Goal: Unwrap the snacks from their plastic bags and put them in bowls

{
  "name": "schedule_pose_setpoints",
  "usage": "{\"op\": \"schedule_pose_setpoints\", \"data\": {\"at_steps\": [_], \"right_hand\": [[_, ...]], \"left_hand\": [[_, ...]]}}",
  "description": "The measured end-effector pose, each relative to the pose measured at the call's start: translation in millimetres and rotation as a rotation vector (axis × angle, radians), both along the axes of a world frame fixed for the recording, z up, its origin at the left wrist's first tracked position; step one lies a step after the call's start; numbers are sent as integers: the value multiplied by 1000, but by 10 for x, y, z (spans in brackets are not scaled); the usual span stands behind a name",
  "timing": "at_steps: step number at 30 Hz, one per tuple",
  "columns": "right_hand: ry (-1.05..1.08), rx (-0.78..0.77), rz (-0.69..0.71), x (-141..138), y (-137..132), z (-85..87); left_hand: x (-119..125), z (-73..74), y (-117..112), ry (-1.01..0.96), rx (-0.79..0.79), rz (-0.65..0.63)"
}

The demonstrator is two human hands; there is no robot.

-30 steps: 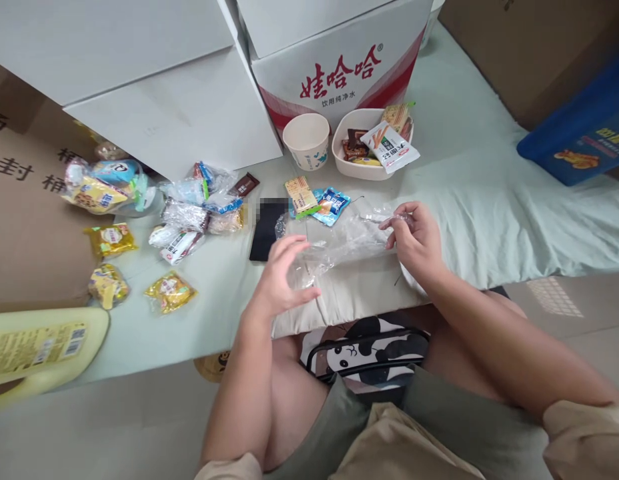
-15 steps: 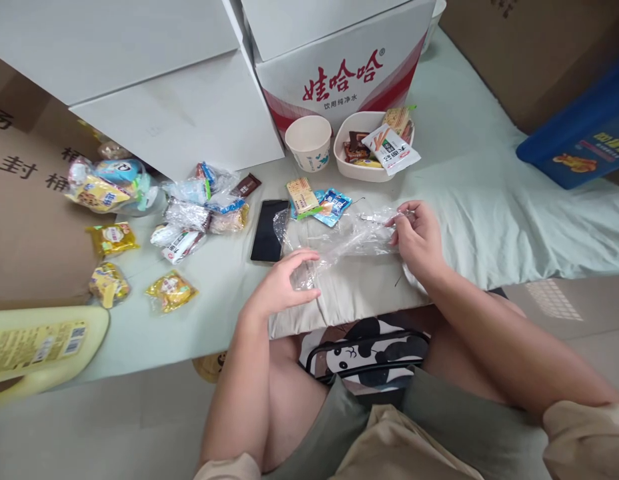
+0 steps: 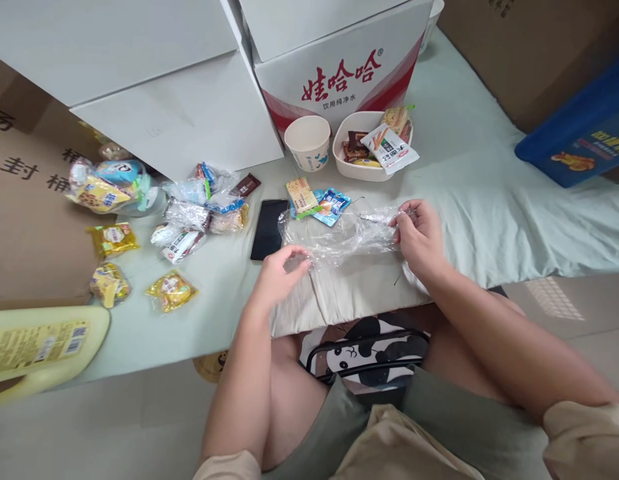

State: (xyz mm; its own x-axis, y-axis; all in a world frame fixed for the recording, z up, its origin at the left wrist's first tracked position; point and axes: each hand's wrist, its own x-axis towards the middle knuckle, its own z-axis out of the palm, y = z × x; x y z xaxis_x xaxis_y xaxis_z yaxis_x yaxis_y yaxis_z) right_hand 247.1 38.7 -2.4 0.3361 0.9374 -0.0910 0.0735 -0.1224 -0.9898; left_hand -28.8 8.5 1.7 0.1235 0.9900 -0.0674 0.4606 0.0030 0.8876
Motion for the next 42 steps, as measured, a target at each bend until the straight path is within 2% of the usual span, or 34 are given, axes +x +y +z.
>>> {"op": "schedule_pose_setpoints", "data": {"at_steps": [5, 8, 17, 26, 35, 42], "right_hand": [[-5, -34, 17, 0, -13, 27], [-9, -34, 38, 7, -18, 27], [-38, -10, 89, 6, -28, 6], [-84, -64, 107, -1, -37, 3], [-149, -33, 185, 8, -29, -25], [-234, -53, 268, -9, -33, -75]], "left_hand": [[48, -5, 39, -274, 89, 237], [60, 11, 52, -382, 79, 324], [81, 44, 52, -406, 142, 439], [103, 39, 40, -252, 114, 405], [113, 8, 34, -172, 34, 365], [125, -52, 18, -28, 14, 218]]}}
